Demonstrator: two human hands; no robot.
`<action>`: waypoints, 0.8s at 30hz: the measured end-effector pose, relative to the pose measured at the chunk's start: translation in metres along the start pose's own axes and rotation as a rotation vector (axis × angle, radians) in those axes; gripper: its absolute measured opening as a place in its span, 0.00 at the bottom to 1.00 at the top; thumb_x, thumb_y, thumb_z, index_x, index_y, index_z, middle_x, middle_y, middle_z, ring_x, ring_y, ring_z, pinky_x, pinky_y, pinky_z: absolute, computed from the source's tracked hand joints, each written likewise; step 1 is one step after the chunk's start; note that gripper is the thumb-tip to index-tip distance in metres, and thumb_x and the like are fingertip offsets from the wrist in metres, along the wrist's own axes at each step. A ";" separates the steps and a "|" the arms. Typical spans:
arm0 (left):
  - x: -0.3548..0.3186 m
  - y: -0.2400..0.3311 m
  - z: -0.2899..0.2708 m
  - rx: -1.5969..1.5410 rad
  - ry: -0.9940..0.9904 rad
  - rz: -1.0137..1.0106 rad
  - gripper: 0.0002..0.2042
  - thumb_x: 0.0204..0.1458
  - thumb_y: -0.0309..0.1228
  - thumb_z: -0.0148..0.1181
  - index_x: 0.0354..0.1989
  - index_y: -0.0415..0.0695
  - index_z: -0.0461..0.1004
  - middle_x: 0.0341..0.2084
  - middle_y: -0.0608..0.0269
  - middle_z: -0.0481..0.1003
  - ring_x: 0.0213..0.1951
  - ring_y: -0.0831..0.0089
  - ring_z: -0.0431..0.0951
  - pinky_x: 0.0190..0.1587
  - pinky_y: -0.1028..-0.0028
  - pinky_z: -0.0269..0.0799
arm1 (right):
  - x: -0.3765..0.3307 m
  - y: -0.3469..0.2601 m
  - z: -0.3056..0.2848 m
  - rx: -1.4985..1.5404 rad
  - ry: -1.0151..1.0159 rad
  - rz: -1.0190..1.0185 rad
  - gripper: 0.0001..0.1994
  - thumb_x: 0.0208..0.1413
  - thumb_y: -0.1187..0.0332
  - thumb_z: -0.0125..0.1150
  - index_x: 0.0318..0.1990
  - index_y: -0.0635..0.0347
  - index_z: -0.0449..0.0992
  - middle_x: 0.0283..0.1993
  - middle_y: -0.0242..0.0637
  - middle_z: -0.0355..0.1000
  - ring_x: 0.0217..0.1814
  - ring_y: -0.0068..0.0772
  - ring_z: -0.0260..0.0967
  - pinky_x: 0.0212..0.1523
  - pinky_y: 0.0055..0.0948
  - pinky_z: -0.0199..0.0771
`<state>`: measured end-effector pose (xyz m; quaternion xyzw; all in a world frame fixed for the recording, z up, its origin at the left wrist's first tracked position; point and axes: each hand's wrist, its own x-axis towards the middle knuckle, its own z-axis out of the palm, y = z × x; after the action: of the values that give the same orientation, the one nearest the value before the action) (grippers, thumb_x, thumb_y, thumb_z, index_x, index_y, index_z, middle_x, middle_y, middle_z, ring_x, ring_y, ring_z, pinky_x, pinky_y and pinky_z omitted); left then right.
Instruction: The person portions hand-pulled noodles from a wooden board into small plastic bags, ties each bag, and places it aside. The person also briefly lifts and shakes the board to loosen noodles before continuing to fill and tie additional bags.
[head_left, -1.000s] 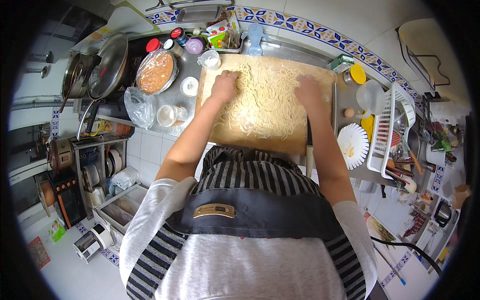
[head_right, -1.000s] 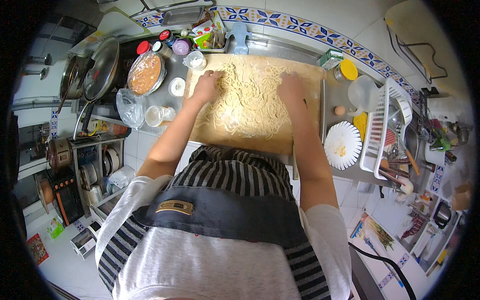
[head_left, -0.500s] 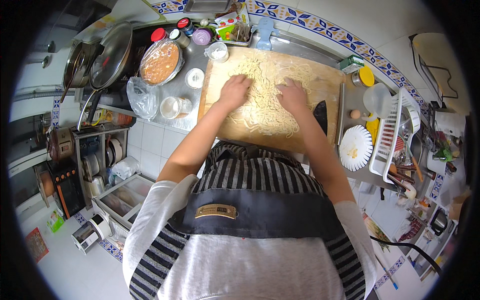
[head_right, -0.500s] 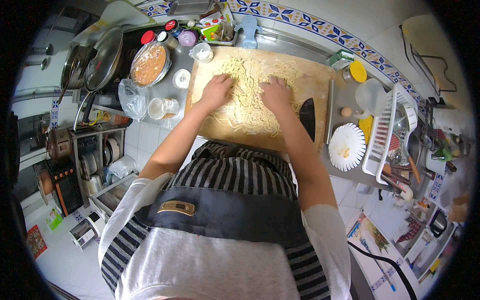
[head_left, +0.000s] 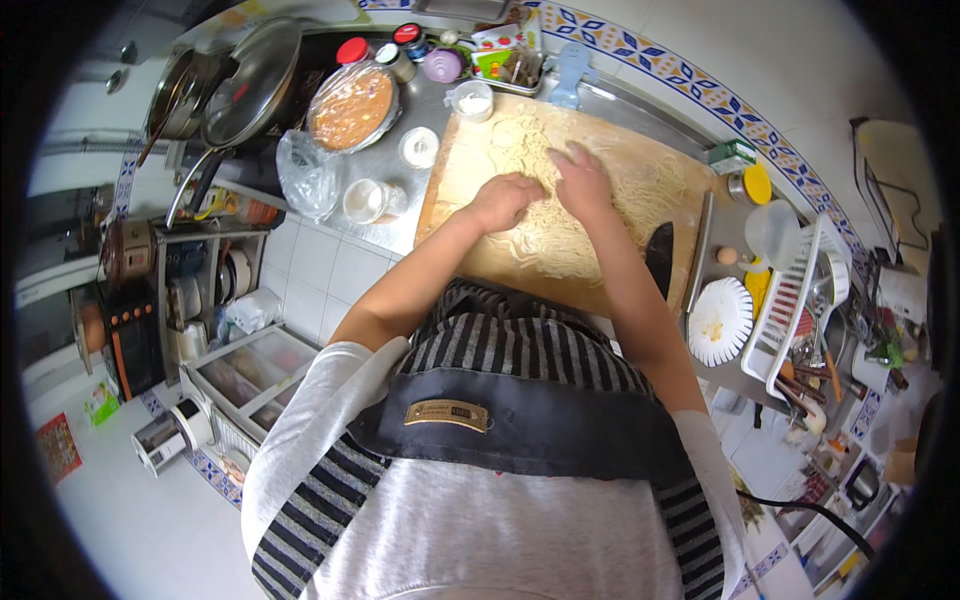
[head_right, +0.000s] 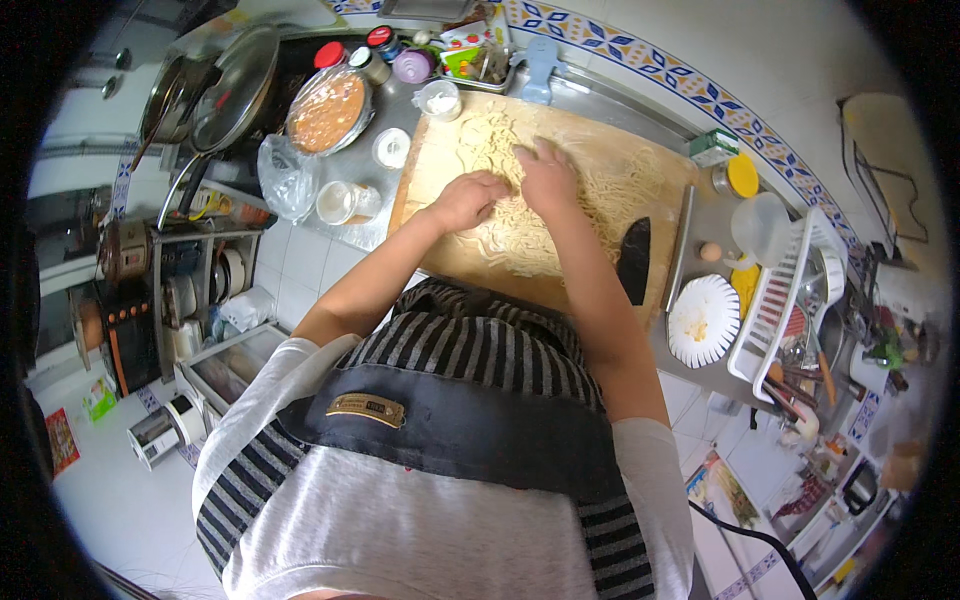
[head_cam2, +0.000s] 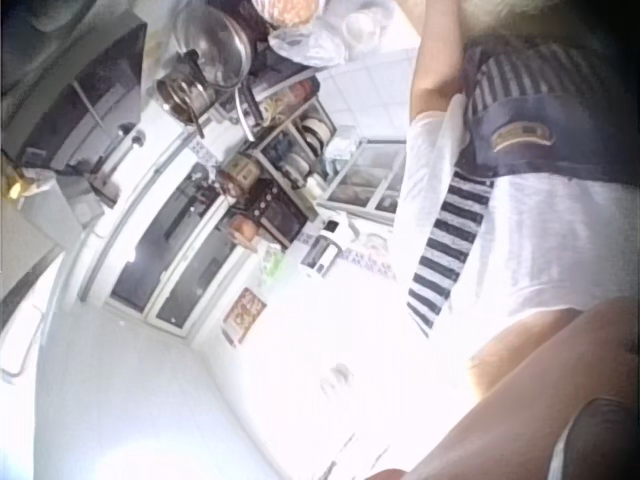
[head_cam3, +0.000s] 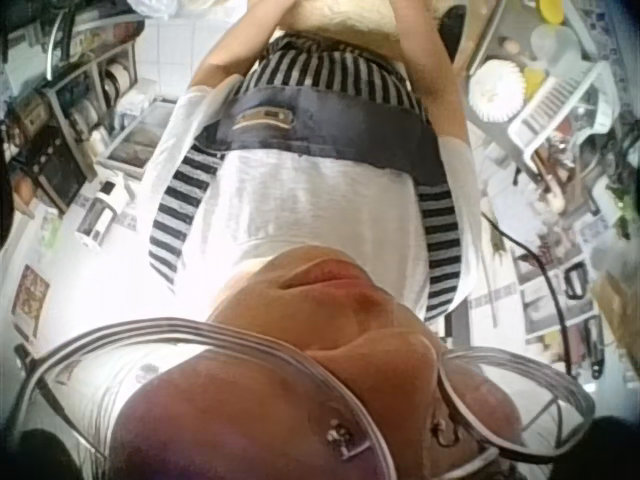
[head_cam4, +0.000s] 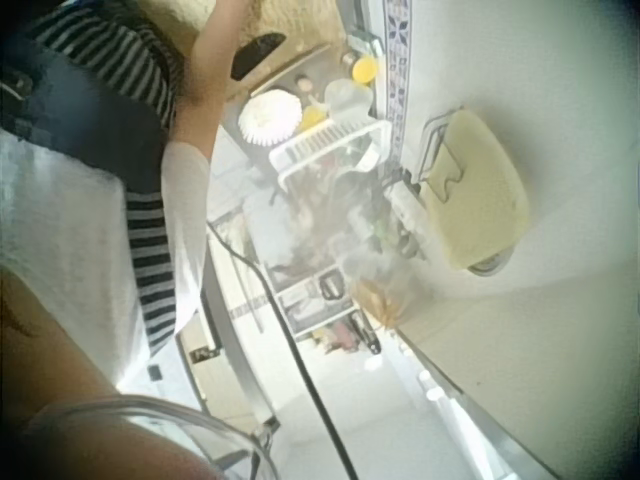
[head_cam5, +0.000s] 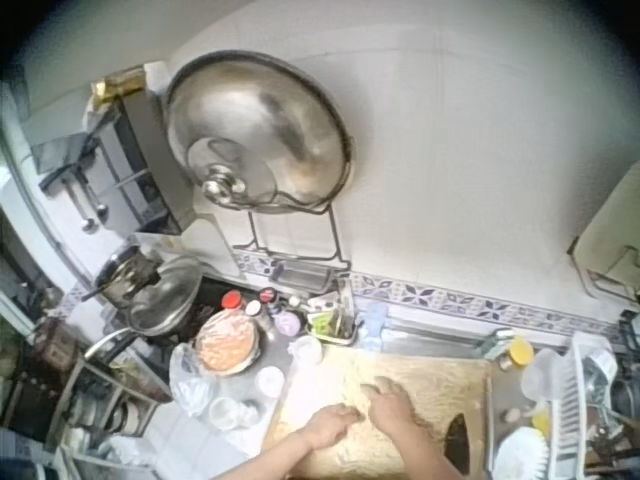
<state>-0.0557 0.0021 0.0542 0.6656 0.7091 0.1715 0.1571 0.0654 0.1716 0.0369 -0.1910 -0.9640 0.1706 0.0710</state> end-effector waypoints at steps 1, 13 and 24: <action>-0.002 -0.002 -0.001 0.027 0.039 -0.113 0.23 0.42 0.23 0.55 0.51 0.50 0.71 0.49 0.59 0.71 0.47 0.57 0.71 0.50 0.64 0.69 | 0.006 -0.004 0.010 0.014 -0.049 -0.051 0.21 0.45 0.73 0.57 0.51 0.51 0.73 0.58 0.44 0.66 0.59 0.48 0.62 0.58 0.40 0.63; -0.041 0.020 -0.037 -0.025 0.258 -0.668 0.13 0.41 0.26 0.58 0.39 0.43 0.73 0.41 0.52 0.71 0.42 0.55 0.74 0.43 0.61 0.71 | 0.010 0.064 -0.024 -0.034 0.185 -0.149 0.13 0.47 0.69 0.59 0.42 0.61 0.73 0.40 0.43 0.71 0.45 0.49 0.69 0.48 0.42 0.69; -0.227 -0.182 -0.120 0.208 1.031 -1.865 0.43 0.31 0.48 0.73 0.55 0.37 0.62 0.47 0.47 0.70 0.50 0.53 0.70 0.54 0.59 0.64 | -0.051 0.013 -0.060 0.173 -0.053 0.015 0.08 0.49 0.71 0.59 0.37 0.62 0.73 0.29 0.43 0.72 0.27 0.43 0.71 0.30 0.36 0.70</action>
<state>-0.2567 -0.2390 0.0775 -0.2820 0.9298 0.1829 -0.1501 0.1285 0.1810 0.0850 -0.1870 -0.9457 0.2589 0.0602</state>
